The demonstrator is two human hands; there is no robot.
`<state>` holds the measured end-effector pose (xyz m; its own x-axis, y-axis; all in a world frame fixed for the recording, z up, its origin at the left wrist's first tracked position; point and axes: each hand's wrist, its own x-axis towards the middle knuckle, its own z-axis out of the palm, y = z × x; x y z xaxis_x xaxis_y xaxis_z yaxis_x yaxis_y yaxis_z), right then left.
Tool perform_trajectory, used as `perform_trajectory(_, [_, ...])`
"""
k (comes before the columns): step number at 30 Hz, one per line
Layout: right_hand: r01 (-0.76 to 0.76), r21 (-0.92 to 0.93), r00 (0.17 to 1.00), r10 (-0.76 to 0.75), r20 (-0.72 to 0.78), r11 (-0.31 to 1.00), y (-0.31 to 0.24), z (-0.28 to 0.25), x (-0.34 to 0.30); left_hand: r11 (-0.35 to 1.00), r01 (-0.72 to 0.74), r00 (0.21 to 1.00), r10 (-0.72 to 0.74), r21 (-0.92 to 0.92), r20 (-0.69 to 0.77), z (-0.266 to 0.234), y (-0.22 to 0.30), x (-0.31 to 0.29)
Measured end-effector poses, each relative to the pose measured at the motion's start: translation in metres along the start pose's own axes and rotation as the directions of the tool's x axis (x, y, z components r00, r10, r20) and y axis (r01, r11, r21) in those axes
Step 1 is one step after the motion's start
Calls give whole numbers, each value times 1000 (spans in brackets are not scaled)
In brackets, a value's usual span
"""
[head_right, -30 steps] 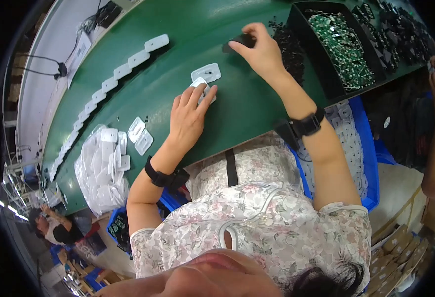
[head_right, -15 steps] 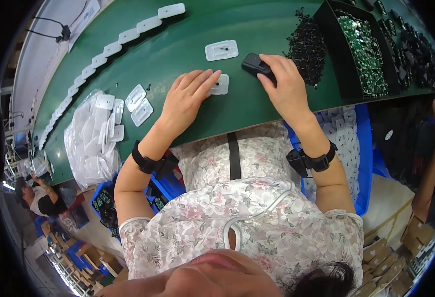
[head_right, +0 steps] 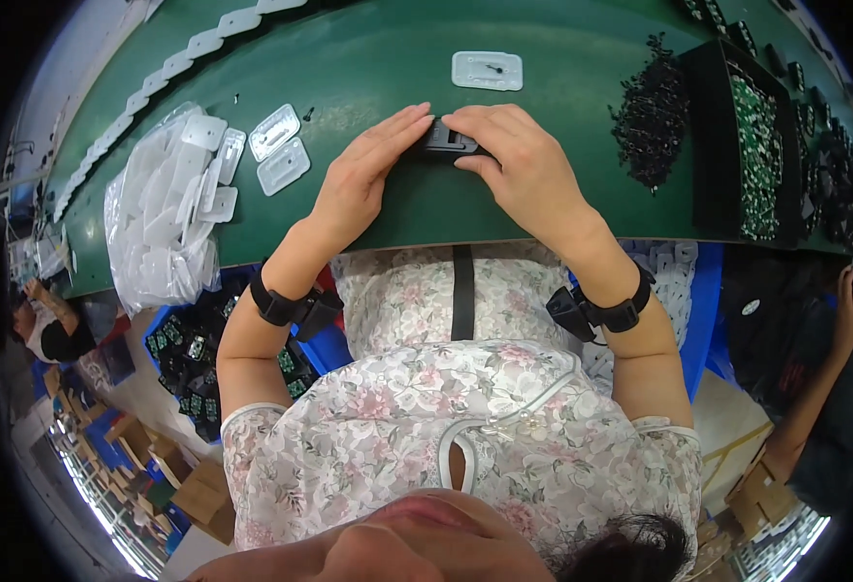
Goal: Assembling small electronic components into white plastic housings on a factory production line.
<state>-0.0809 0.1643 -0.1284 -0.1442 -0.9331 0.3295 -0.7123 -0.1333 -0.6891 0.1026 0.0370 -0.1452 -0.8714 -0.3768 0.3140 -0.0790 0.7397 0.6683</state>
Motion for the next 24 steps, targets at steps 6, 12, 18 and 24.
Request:
perform_trajectory(6, [65,-137,998,-67,-8,988,-7,1,-4,979,-72,996,60,191,65,-2,2,-1])
perform_trajectory(12, [138,-282,989,-145,-4,949,-10,-2,-11,902,-142,985,86,407,153,-9,21,-5])
perform_trajectory(18, [25,-330,1000,-21,13,944,-19,1,-17,853,-163,983,96,496,157,-1,26,-2])
perform_trajectory(24, [3,-56,1000,-2,31,998,4,-16,2,842,-134,990,140,522,29,11,26,7])
